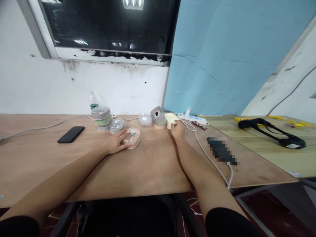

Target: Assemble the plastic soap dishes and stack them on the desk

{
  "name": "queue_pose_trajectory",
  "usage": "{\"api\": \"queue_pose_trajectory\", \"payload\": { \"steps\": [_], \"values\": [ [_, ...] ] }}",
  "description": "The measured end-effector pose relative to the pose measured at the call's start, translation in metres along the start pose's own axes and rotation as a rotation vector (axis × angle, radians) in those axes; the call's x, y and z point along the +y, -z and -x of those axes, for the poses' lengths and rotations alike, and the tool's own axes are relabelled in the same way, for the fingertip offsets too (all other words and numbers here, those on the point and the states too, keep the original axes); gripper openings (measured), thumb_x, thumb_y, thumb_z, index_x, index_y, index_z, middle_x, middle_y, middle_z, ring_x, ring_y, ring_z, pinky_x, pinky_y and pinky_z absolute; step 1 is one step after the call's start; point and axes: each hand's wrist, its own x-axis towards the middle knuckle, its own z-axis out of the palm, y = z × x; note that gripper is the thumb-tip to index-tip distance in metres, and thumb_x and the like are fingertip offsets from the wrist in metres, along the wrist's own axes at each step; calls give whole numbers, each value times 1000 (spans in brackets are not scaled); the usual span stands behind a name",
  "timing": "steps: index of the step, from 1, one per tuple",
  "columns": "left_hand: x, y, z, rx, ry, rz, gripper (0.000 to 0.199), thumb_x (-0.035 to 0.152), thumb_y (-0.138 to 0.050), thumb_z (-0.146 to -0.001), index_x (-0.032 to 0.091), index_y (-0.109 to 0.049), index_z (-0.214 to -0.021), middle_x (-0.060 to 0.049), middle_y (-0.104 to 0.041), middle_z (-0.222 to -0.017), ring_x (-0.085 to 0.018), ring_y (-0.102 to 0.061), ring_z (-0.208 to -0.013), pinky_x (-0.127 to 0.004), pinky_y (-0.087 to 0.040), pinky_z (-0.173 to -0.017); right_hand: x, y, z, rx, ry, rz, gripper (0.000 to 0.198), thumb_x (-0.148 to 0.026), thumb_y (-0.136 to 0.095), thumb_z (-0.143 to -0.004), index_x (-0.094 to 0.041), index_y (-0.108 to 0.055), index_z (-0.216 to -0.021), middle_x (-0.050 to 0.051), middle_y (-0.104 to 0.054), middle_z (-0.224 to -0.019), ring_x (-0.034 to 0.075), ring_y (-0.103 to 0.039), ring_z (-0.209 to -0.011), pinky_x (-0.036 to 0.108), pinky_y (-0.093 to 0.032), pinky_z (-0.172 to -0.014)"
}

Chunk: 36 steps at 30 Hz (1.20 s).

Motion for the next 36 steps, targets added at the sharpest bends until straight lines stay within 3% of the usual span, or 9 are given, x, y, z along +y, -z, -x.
{"api": "queue_pose_trajectory", "payload": {
  "steps": [3, 9, 14, 19, 24, 27, 29, 32, 36],
  "values": [
    [-1, 0, 1, -19, 55, 50, 67, 59, -51, -88, 22, -43, -143, -16, -36, -152, -32, -49, -129, -46, -43, -105, -5, 3, 1, 66, 17, -23, 39, -30, -49, -75, -14, -61, -109, 9, -63, -83, 25, -55, -83, 39, -42, -83],
    [2, 2, 0, 121, 28, 96, 57, 54, -56, -86, 21, -56, -133, -12, -50, -143, -29, -53, -126, -44, -42, -107, -28, 7, 11, 160, 206, -119, 41, -32, -43, -83, -15, -55, -118, 7, -62, -89, 21, -56, -78, 37, -45, -82],
    [2, 3, -1, 367, 83, 166, 52, 53, -53, -90, 21, -57, -129, -10, -57, -136, -26, -53, -126, -42, -43, -107, -68, 2, 45, -55, 503, -169, 38, -35, -48, -86, -19, -55, -120, 8, -64, -94, 20, -59, -76, 37, -50, -78],
    [1, -2, -1, 551, 223, 400, 49, 56, -42, -94, 19, -62, -120, -10, -70, -114, -24, -66, -104, -39, -51, -94, -116, -9, 90, -294, 946, -181, 38, -30, -49, -89, -25, -58, -125, 11, -62, -118, 26, -59, -103, 43, -50, -90],
    [1, -10, -6, 597, 343, 728, 58, 60, -30, -96, 15, -63, -111, -11, -74, -96, -22, -71, -79, -36, -57, -73, -132, -12, 100, -385, 1019, -227, 28, -35, -47, -94, -32, -66, -114, 6, -64, -118, 23, -61, -98, 42, -50, -88],
    [2, -11, -8, 571, 316, 752, 65, 61, -23, -97, 13, -57, -123, -11, -74, -95, -23, -71, -81, -39, -57, -77, -130, -12, 89, -391, 1006, -240, 27, -40, -46, -95, -30, -71, -101, 5, -67, -103, 23, -62, -93, 40, -51, -84],
    [4, -8, -6, 507, 265, 599, 63, 60, -29, -96, 14, -52, -131, -12, -71, -109, -25, -68, -97, -43, -53, -89, -131, -14, 76, -334, 953, -212, 32, -40, -42, -96, -27, -71, -101, 7, -66, -100, 23, -61, -90, 39, -51, -81],
    [8, -3, -1, 284, 103, 266, 63, 60, -51, -88, 18, -52, -134, -13, -58, -133, -30, -54, -123, -46, -42, -106, -134, -26, 53, -221, 834, -184, 34, -35, -40, -97, -22, -69, -109, 10, -63, -103, 25, -59, -96, 41, -50, -85],
    [11, -5, 2, 41, 7, 31, 68, 61, -59, -82, 17, -54, -133, -18, -42, -147, -36, -42, -134, -50, -37, -109, -133, -48, 30, -215, 711, -128, 28, -28, -47, -93, -20, -68, -109, 11, -63, -102, 27, -58, -99, 44, -49, -89]
  ]
}}
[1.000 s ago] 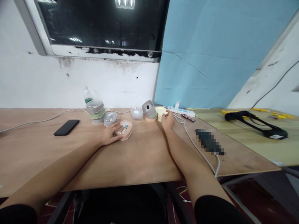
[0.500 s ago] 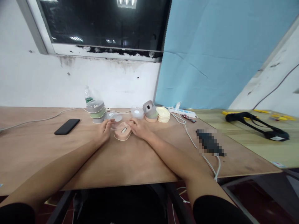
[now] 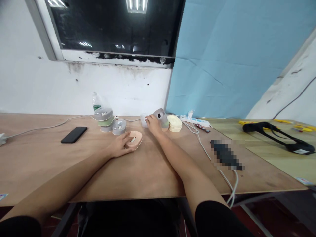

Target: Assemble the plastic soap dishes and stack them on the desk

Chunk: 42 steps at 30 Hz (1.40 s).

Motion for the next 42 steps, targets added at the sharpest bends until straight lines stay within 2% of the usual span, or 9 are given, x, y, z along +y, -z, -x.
{"api": "queue_pose_trajectory", "payload": {
  "steps": [3, 6, 10, 17, 25, 31, 34, 38, 42],
  "values": [
    [-3, -4, 1, -82, 62, 8, 62, 62, -56, -83, 21, -57, -131, -16, -42, -148, -34, -52, -127, -47, -45, -103, 6, -10, 3, -60, -47, -4, 26, -28, -51, -90, -19, -68, -108, 10, -64, -105, 26, -59, -99, 43, -50, -88],
    [-5, -5, 0, -95, 90, 90, 55, 62, -54, -84, 24, -63, -123, -11, -49, -143, -30, -59, -118, -42, -48, -100, 2, -10, 15, 1, -57, -56, 29, -27, -49, -91, -19, -64, -114, 10, -61, -114, 24, -59, -99, 39, -50, -87],
    [-3, -2, -3, 89, 126, 212, 50, 58, -57, -85, 24, -65, -121, -8, -56, -136, -27, -56, -123, -40, -45, -104, -17, -3, 31, 75, -45, -115, 28, -27, -47, -91, -20, -63, -112, 10, -62, -110, 24, -60, -97, 37, -50, -86],
    [-5, -3, -7, 408, 111, 375, 39, 48, -59, -88, 22, -67, -117, -8, -65, -125, -24, -59, -118, -39, -45, -104, -52, -4, 37, 35, 81, -238, 42, -19, -47, -86, -16, -53, -127, 12, -64, -113, 20, -60, -81, 35, -51, -78],
    [-3, -2, -8, 564, 114, 414, 32, 45, -56, -90, 20, -68, -106, -9, -69, -115, -23, -63, -108, -38, -48, -97, -40, -6, 37, 102, -62, -142, 17, -30, -53, -86, -19, -66, -89, 5, -67, -71, 21, -61, -67, 33, -47, -69],
    [-11, 4, -9, 704, 255, 500, 35, 46, -50, -92, 18, -65, -108, -9, -68, -113, -23, -63, -106, -37, -50, -92, -42, 1, 34, 74, 112, -136, 16, -22, -49, -83, -20, -64, -87, 6, -71, -88, 17, -60, -68, 30, -47, -71],
    [-12, 5, -8, 740, 245, 486, 34, 44, -49, -94, 19, -63, -111, -8, -66, -116, -22, -61, -109, -37, -49, -94, -26, 14, 18, 239, -13, -138, 9, -20, -52, -77, -20, -60, -78, 5, -69, -84, 16, -57, -67, 28, -46, -68],
    [-9, 3, -8, 716, 138, 407, 29, 42, -52, -93, 21, -63, -110, -8, -66, -117, -22, -60, -112, -39, -48, -98, 21, 52, -6, 636, -432, -47, 11, -17, -53, -71, -21, -46, -64, -1, -52, -61, 14, -48, -59, 27, -42, -62],
    [-3, 1, -6, 594, 14, 327, 26, 39, -56, -92, 22, -64, -110, -9, -65, -119, -23, -59, -114, -41, -47, -100, 76, 90, -4, 885, -644, -16, 17, -12, -52, -68, -20, -48, -82, -1, -53, -74, 14, -52, -68, 28, -44, -69]
  ]
}}
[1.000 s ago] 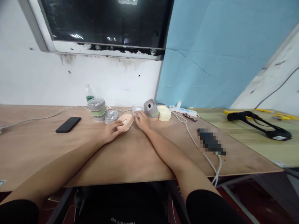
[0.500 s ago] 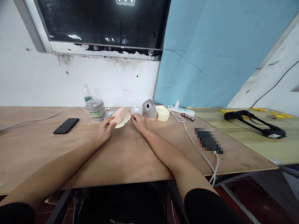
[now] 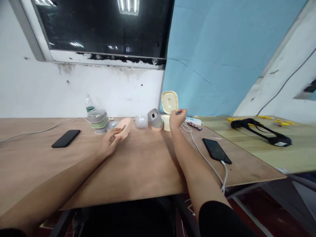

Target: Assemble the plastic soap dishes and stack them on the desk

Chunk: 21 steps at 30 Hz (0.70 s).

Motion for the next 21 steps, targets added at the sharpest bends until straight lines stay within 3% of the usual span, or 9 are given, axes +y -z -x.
{"api": "queue_pose_trajectory", "payload": {
  "steps": [3, 8, 12, 17, 21],
  "values": [
    [4, 1, 2, -161, -46, -47, 28, 38, -59, -90, 23, -63, -113, -9, -62, -124, -23, -59, -116, -41, -48, -100, 38, 14, -15, 98, -146, 40, 30, -9, -48, -69, -17, -48, -98, 3, -57, -85, 18, -57, -78, 32, -46, -78],
    [7, 5, 3, -313, -108, -120, 31, 39, -58, -90, 22, -62, -116, -10, -61, -125, -24, -59, -116, -41, -49, -99, 86, 29, -8, 99, -251, 114, 33, -10, -45, -71, -15, -51, -103, 11, -60, -99, 23, -59, -90, 39, -45, -88],
    [8, 7, 2, -353, -111, -145, 31, 40, -57, -91, 22, -61, -116, -9, -60, -126, -24, -58, -117, -41, -48, -99, 92, 33, -1, -4, -81, 182, 33, -20, -47, -78, -13, -56, -110, 13, -59, -104, 25, -56, -99, 41, -43, -93],
    [10, 8, 0, -384, -96, -163, 33, 42, -55, -92, 22, -62, -116, -10, -60, -127, -25, -58, -117, -42, -48, -99, 86, 27, 12, -310, 241, 271, 37, -34, -50, -85, -16, -62, -115, 13, -56, -107, 24, -53, -101, 39, -42, -94],
    [12, 7, 0, -388, -102, -169, 34, 44, -56, -91, 22, -63, -116, -10, -61, -127, -25, -58, -117, -41, -48, -99, 82, 19, 24, -529, 384, 375, 34, -35, -53, -84, -17, -68, -109, 11, -57, -99, 24, -52, -96, 41, -40, -93]
  ]
}}
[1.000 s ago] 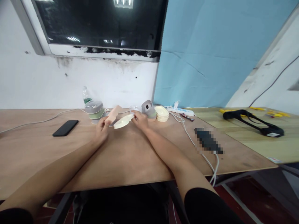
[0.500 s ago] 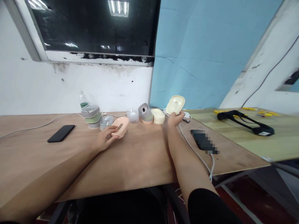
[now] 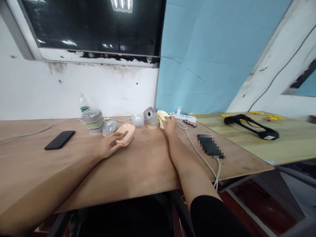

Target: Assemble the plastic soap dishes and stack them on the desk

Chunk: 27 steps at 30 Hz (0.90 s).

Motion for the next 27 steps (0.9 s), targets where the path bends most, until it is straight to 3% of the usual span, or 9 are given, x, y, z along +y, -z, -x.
{"api": "queue_pose_trajectory", "payload": {
  "steps": [6, 17, 22, 27],
  "values": [
    [-1, -2, 0, -11, 8, -11, 36, 45, -56, -90, 23, -63, -118, -10, -60, -129, -26, -58, -118, -41, -48, -100, -13, 0, 3, -63, 56, 65, 34, -34, -54, -83, -13, -71, -104, 15, -61, -100, 29, -51, -100, 43, -37, -93],
    [-2, -3, 0, 2, 18, -6, 35, 43, -55, -92, 23, -62, -118, -10, -59, -129, -25, -57, -119, -41, -48, -100, -27, 10, 2, 95, 117, 57, 36, -29, -41, -89, -12, -66, -108, 16, -63, -106, 29, -52, -102, 42, -36, -93],
    [-6, -6, 1, 149, 80, -7, 38, 41, -51, -94, 23, -58, -126, -10, -53, -138, -24, -51, -128, -43, -43, -108, -81, 10, 14, 0, 363, -86, 32, -36, -45, -89, -17, -65, -106, 14, -65, -104, 28, -54, -102, 43, -37, -93],
    [-9, -7, 2, 249, 99, -43, 42, 41, -46, -96, 25, -52, -135, -9, -38, -152, -24, -39, -138, -45, -35, -115, -159, 13, 47, -241, 783, -338, 36, -52, -53, -84, -22, -64, -102, 10, -64, -101, 27, -57, -94, 43, -44, -86]
  ]
}}
